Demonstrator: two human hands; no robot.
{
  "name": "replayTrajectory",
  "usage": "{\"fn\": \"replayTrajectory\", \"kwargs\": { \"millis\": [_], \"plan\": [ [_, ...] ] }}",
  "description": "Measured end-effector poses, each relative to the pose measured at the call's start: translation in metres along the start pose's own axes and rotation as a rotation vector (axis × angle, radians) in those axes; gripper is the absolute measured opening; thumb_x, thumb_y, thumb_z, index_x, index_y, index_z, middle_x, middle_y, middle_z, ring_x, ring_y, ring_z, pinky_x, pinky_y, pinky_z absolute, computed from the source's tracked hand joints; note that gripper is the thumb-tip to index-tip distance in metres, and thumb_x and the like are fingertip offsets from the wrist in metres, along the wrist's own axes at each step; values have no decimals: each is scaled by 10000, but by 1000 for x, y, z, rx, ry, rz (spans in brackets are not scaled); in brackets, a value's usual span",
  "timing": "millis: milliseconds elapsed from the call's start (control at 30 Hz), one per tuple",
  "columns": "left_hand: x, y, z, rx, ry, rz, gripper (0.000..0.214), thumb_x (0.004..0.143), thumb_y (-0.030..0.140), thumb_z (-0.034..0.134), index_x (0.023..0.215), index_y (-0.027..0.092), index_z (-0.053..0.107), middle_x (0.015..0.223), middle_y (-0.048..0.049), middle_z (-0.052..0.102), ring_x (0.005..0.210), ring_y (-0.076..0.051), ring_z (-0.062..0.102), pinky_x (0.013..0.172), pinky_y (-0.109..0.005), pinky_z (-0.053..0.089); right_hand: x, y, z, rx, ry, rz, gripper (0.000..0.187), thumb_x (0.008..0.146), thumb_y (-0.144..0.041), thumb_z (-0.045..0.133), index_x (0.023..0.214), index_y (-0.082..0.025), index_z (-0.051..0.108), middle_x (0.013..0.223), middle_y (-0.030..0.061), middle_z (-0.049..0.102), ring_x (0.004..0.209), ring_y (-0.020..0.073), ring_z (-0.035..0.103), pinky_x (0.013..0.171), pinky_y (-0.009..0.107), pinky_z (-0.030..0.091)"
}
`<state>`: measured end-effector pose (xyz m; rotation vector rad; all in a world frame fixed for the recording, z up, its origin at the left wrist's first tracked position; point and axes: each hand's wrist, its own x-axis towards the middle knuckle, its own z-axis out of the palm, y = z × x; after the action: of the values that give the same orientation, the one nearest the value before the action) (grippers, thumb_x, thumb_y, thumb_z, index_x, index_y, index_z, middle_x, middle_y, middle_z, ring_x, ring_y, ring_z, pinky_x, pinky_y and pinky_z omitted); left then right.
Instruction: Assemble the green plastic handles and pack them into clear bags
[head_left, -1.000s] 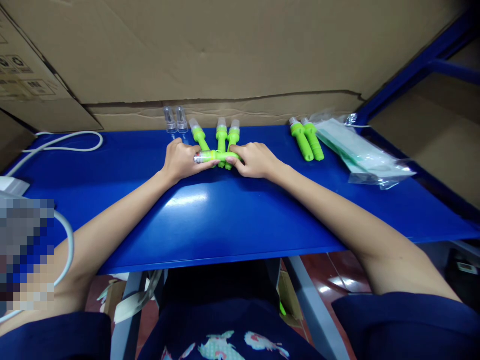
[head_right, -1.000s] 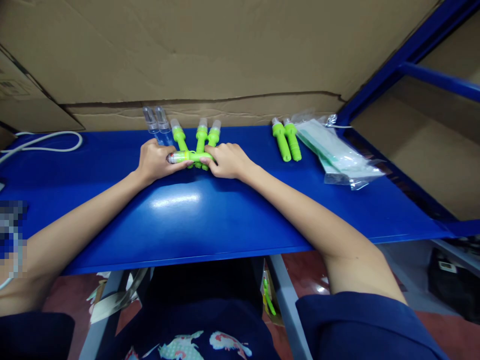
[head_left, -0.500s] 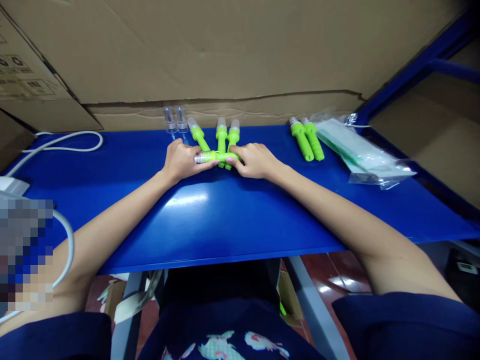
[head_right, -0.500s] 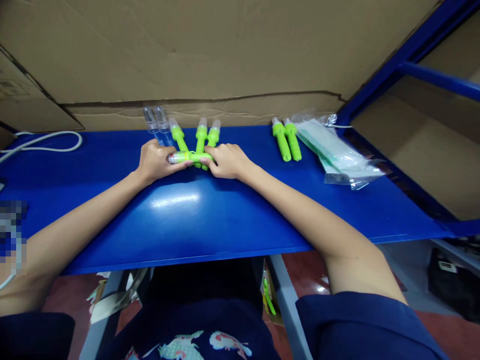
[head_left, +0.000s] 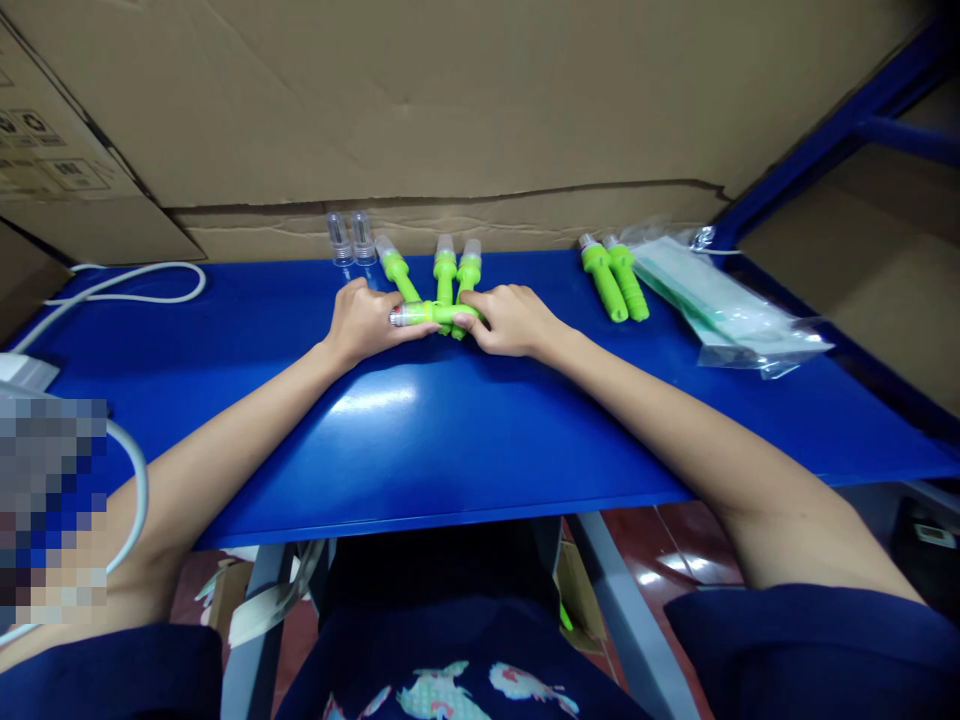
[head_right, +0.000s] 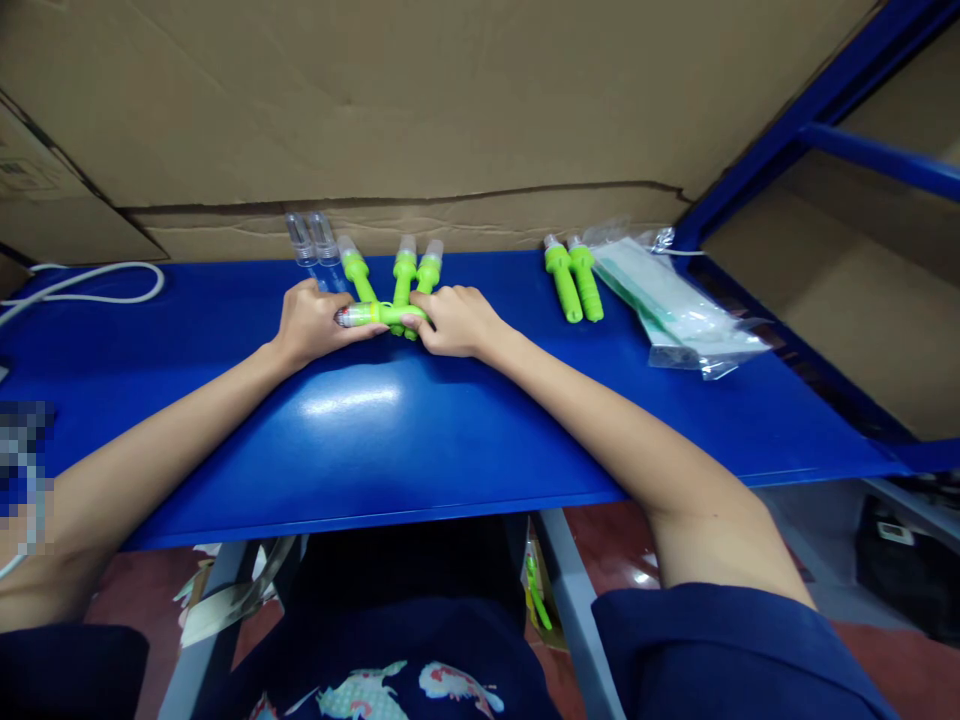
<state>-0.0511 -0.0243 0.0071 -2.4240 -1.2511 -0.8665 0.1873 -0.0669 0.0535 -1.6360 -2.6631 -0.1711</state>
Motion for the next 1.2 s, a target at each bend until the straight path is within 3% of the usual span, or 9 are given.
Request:
{"fn": "replayTrajectory", "kwargs": {
  "millis": [167,400,933,1200],
  "plan": [
    [0,-2,3,-40,44,23,763,767,937,523,645,208,709,550,-83,675,591,-232,667,650,-375,462,-1,0,-3,-4,-12,11,505,1023,-432,335,1271,-169,686,1091,192,778,937,364,718,675,357,334],
    [0,-2,2,-24,-15,10,777,767,937,526,688,190,726,608,-115,703,616,-259,673,684,-399,462,0,0,-4,18,-15,10,506,1017,-434,330,1240,-170,700,1070,198,779,918,369,724,651,356,301],
    [0,-1,0,-7,26,48,767,773,942,495,627,215,692,539,-74,664,552,-223,634,678,-397,461,1,1,0,7,-18,3,505,1033,-437,320,1237,-161,691,1069,195,778,927,362,724,663,352,314],
    [1,0,-2,-26,-3,16,774,775,942,497,732,204,725,637,-94,720,607,-247,673,718,-407,469,1,2,7,10,32,4,516,1045,-473,331,1246,-150,679,1101,192,775,940,353,724,675,344,311]
  ]
}}
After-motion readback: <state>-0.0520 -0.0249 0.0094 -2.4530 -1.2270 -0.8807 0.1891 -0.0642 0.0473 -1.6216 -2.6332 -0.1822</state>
